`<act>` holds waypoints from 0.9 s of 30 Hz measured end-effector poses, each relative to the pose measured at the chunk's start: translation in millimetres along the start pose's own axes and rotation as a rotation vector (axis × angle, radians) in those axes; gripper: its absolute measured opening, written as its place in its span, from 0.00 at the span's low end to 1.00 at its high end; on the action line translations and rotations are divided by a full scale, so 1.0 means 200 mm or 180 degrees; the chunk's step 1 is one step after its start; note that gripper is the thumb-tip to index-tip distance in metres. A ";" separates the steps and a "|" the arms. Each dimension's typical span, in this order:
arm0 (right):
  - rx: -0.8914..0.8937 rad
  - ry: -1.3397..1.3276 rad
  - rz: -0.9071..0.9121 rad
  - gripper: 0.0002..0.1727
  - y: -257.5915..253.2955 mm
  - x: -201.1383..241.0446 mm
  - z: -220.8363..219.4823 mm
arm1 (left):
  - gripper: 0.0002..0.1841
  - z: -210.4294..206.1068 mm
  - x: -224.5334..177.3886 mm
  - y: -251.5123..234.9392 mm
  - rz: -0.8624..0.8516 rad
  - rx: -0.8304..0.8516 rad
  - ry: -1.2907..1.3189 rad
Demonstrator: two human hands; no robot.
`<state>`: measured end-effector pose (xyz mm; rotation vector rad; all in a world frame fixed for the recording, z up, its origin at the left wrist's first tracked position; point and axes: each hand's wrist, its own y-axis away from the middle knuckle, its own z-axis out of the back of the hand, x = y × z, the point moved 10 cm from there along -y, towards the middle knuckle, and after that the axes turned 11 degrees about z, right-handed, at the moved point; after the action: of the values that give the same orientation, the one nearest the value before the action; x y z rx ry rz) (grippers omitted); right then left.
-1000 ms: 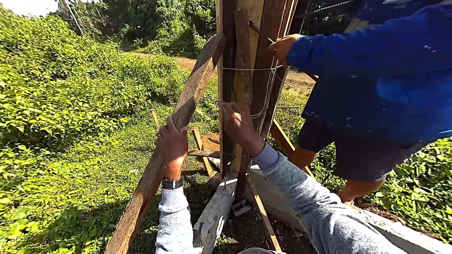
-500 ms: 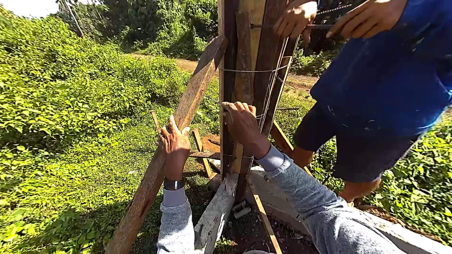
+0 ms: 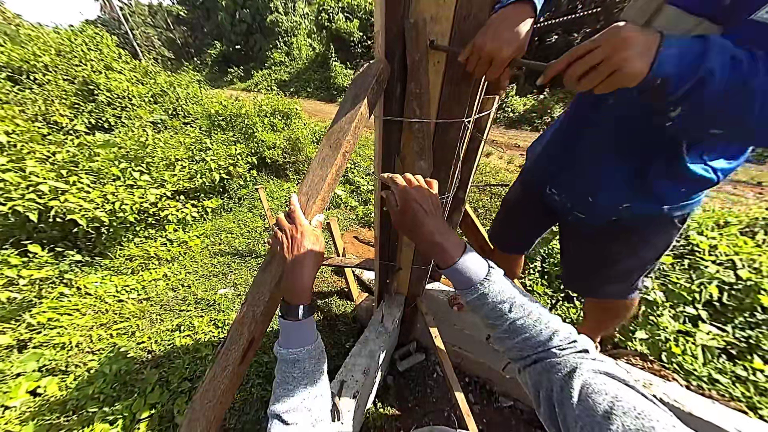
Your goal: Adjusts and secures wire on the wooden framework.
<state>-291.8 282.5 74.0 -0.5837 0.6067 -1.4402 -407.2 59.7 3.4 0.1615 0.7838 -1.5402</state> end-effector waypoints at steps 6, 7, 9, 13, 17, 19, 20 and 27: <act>-0.0049 0.0005 0.0040 0.20 0.00 0.00 0.00 | 0.40 0.00 0.00 0.00 -0.0053 -0.0044 0.0086; -0.0080 0.0015 0.0062 0.20 0.00 0.00 0.00 | 0.41 0.00 0.00 0.00 -0.0073 -0.0047 0.0064; -0.0106 0.0024 0.0074 0.20 0.00 0.00 0.00 | 0.40 0.00 -0.01 0.01 -0.0085 -0.0054 0.0004; -0.0055 0.0029 0.0077 0.20 0.00 -0.01 0.00 | 0.40 0.01 -0.01 0.01 -0.0096 -0.0091 -0.0030; -0.0110 -0.0074 0.0166 0.19 0.01 0.01 0.02 | 0.40 0.02 -0.02 0.02 -0.0112 -0.0039 0.0064; -0.0158 -0.0105 0.0176 0.19 0.01 0.01 0.04 | 0.40 0.02 -0.01 0.02 -0.0127 -0.0049 0.0095; -0.0177 -0.0100 0.0179 0.20 0.02 0.01 0.04 | 0.40 0.02 -0.01 0.01 -0.0130 -0.0060 0.0093; -0.0181 -0.0117 0.0227 0.20 0.01 0.01 0.06 | 0.40 0.02 -0.01 0.02 -0.0142 -0.0054 0.0051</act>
<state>-281.6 280.4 81.3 -0.6259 0.6351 -1.3461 -402.1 60.2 5.5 0.1449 0.8178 -1.5756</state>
